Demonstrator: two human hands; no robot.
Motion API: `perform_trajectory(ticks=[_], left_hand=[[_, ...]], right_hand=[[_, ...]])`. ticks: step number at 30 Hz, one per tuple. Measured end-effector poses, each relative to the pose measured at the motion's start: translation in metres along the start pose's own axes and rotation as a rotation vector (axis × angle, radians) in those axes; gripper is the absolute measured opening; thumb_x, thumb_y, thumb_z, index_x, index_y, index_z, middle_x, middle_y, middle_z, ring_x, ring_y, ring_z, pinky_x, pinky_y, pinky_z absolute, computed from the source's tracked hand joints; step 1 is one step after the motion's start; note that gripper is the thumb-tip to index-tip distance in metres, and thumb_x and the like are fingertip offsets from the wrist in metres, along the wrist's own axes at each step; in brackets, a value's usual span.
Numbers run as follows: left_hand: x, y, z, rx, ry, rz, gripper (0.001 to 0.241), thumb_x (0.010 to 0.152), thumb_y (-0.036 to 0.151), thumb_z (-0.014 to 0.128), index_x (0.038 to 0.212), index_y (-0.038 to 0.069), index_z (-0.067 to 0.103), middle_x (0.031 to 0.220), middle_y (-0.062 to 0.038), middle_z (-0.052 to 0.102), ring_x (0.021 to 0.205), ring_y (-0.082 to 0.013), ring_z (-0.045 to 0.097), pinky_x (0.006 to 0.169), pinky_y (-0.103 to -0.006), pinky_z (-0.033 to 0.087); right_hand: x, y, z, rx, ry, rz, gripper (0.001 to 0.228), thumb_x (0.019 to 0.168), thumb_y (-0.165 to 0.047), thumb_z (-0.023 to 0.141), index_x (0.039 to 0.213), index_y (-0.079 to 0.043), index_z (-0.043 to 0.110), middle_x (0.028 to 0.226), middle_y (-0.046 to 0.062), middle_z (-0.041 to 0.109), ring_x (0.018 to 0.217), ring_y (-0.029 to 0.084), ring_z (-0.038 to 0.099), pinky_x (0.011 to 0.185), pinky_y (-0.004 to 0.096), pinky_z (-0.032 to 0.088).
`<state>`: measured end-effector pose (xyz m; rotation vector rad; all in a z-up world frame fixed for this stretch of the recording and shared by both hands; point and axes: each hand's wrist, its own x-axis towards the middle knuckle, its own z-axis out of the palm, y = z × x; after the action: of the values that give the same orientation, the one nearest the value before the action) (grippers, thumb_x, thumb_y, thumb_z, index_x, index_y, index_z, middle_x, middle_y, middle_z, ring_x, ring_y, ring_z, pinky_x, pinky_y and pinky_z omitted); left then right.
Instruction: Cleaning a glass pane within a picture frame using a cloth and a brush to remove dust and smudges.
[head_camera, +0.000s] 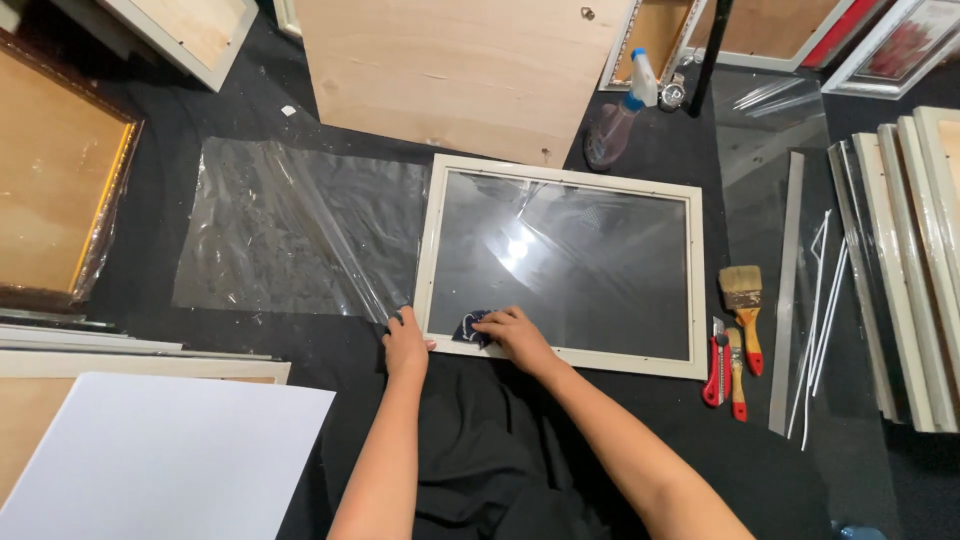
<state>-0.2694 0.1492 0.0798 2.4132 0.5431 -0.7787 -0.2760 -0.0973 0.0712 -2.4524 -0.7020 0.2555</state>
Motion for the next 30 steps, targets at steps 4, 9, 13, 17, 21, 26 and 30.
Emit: perform_trajectory(ticks=[4,9,13,17,21,26,30], left_hand=[[-0.003,0.003,-0.004,0.048,0.009,0.012,0.073,0.094,0.023,0.074,0.150,0.008,0.031,0.143,-0.023,0.043,0.133,-0.0503,0.047,0.106,-0.0581,0.053],[0.004,-0.005,0.001,0.040,0.016,-0.006,0.082,0.092,0.028,0.076,0.154,0.013,0.026,0.147,-0.019,0.041,0.132,-0.0497,0.049,0.106,-0.0569,0.053],[0.006,-0.008,0.005,0.031,0.017,0.002,0.077,0.092,0.027,0.076,0.151,0.012,0.029,0.144,-0.020,0.043,0.129,-0.0506,0.051,0.104,-0.0569,0.054],[0.003,-0.003,0.002,0.055,0.035,0.004,0.072,0.093,0.026,0.075,0.148,0.009,0.032,0.141,-0.023,0.046,0.128,-0.0516,0.052,0.105,-0.0561,0.054],[0.003,0.000,0.003,0.079,0.050,0.008,0.073,0.094,0.025,0.075,0.149,0.005,0.032,0.140,-0.026,0.046,0.127,-0.0516,0.053,0.105,-0.0566,0.054],[-0.014,0.015,-0.009,0.084,0.062,0.017,0.066,0.093,0.023,0.075,0.143,0.005,0.035,0.136,-0.026,0.046,0.126,-0.0522,0.053,0.101,-0.0580,0.056],[0.009,0.007,0.006,0.161,0.057,0.007,0.070,0.091,0.023,0.078,0.142,0.003,0.034,0.140,-0.027,0.044,0.125,-0.0531,0.053,0.100,-0.0599,0.056]], right_hand=[[0.049,-0.024,0.033,-0.014,0.054,-0.030,0.028,0.104,-0.016,0.055,0.124,-0.026,0.070,0.122,-0.002,0.066,0.115,0.023,0.059,0.102,0.034,0.051],[0.063,-0.033,0.038,-0.223,0.103,-0.114,0.029,0.093,-0.022,0.065,0.118,-0.035,0.071,0.122,-0.005,0.059,0.106,0.022,0.058,0.093,0.033,0.052],[-0.006,0.024,-0.013,-0.189,0.080,-0.004,0.035,0.095,-0.014,0.063,0.122,-0.034,0.072,0.121,-0.001,0.062,0.101,0.027,0.062,0.090,0.038,0.055],[-0.105,0.104,-0.071,-0.166,0.135,0.286,0.043,0.095,-0.012,0.061,0.125,-0.041,0.073,0.124,-0.002,0.065,0.113,0.030,0.064,0.101,0.039,0.052],[-0.212,0.210,-0.097,-0.486,0.313,0.721,0.049,0.096,-0.016,0.066,0.129,-0.053,0.068,0.119,-0.011,0.064,0.105,0.021,0.065,0.099,0.035,0.053],[-0.136,0.149,-0.031,-0.503,0.537,0.889,0.052,0.085,-0.004,0.071,0.132,-0.025,0.069,0.116,0.006,0.057,0.102,0.030,0.058,0.090,0.042,0.044],[-0.017,0.012,0.011,-0.391,0.364,0.583,0.054,0.089,-0.001,0.063,0.142,-0.014,0.059,0.120,0.017,0.058,0.107,0.033,0.058,0.092,0.043,0.039]])
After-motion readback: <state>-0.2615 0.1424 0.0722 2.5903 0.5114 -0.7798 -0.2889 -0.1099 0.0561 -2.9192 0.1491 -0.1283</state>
